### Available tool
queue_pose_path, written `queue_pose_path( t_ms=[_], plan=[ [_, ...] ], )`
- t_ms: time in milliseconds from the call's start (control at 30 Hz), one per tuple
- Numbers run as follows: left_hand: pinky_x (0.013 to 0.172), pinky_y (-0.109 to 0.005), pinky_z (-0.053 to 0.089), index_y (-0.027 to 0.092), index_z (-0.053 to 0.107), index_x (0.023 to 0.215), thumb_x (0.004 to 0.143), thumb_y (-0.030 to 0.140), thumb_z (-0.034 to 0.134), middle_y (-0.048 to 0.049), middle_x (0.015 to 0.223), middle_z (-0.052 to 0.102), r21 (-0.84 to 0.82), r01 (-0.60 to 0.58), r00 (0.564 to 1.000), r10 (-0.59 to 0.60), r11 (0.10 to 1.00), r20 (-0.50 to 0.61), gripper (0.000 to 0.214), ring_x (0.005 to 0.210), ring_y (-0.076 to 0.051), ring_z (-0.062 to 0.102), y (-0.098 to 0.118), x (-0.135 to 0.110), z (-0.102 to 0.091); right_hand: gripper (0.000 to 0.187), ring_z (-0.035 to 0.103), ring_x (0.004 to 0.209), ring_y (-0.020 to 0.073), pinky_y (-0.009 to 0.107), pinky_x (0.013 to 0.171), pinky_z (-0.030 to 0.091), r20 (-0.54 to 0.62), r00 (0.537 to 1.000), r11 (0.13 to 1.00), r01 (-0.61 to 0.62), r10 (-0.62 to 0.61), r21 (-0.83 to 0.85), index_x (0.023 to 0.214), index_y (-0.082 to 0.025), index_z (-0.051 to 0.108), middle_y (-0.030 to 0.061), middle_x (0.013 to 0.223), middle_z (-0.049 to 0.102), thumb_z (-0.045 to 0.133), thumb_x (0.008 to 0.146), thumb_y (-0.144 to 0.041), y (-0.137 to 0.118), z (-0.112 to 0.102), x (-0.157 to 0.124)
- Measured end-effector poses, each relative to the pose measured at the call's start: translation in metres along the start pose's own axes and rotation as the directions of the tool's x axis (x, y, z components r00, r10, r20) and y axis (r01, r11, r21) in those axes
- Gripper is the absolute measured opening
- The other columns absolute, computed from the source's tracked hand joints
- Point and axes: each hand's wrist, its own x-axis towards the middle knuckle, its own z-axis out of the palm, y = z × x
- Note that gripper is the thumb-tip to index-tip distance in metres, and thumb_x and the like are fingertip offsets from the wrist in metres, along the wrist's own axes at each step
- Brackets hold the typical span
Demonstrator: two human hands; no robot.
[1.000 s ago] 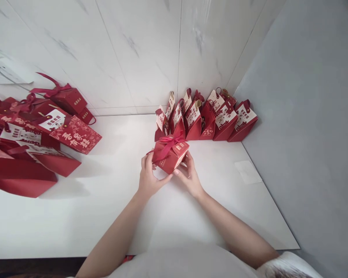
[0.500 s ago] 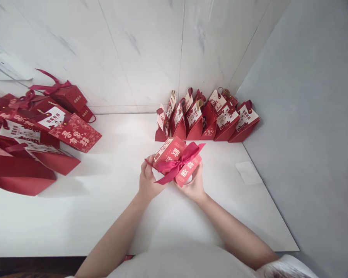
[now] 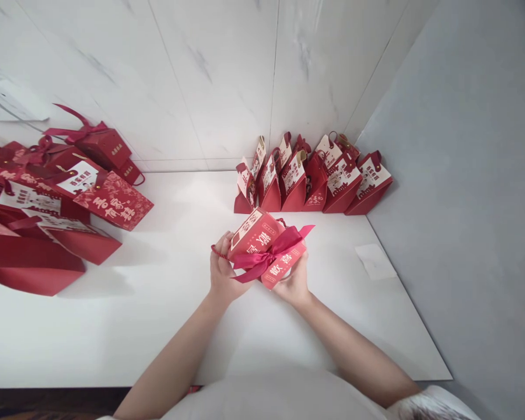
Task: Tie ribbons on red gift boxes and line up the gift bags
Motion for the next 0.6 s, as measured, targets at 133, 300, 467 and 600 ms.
queue_pose_path(
  t_ms=[133,300,467,600],
  plan=[
    [0.107,-0.062,0.036,0.022,0.05,0.126,0.055,0.049,0.088,-0.0203,0.131,0.053,0.29,-0.273,0.953,0.298,0.917,-0.046,0.085,0.13,-0.044,0.047,-0.003,-0.006,0.0,0.107,0.039,0.139,0.0389,0.06,0.115,0.034,0.03,0.999,0.999,0.03,-0.03,-0.022,0.149,-0.035,0.015,0.0119,0.153,0.033,0.083,0.067,-0.046,-0.001,-0.003,0.002],
    [0.097,-0.053,0.049,0.018,0.042,0.14,0.066,0.051,0.079,-0.0204,0.14,0.049,-0.052,-0.019,1.0,0.019,0.998,0.007,0.09,0.126,-0.039,0.052,0.009,0.006,-0.003,0.098,0.034,0.142,0.0388,0.062,0.115,0.032,0.153,0.978,0.983,0.158,-0.143,-0.096,0.154,-0.031,0.012,0.0136,0.154,0.032,0.074,0.079,-0.039,-0.004,-0.012,0.007],
    [0.091,-0.04,0.053,0.019,0.059,0.125,0.084,0.053,0.059,-0.0109,0.121,0.066,-0.53,0.436,0.891,-0.432,0.727,0.14,0.053,0.112,-0.03,0.063,0.008,0.021,-0.004,0.078,0.027,0.147,0.0345,0.062,0.116,0.03,0.048,0.991,0.987,0.127,-0.123,-0.098,0.153,-0.032,0.021,0.0112,0.157,0.027,0.063,0.088,-0.031,-0.01,-0.014,0.01],
    [0.085,-0.038,0.055,0.019,0.065,0.115,0.086,0.057,0.053,-0.0087,0.113,0.071,-0.672,0.482,0.829,-0.541,0.562,0.142,0.05,0.106,-0.029,0.066,0.009,0.025,-0.004,0.068,0.028,0.146,0.0315,0.059,0.114,0.034,0.029,0.999,0.999,-0.015,0.016,-0.043,0.152,-0.033,0.02,0.0115,0.158,0.026,0.055,0.094,-0.035,-0.008,-0.011,0.011]
  ],
)
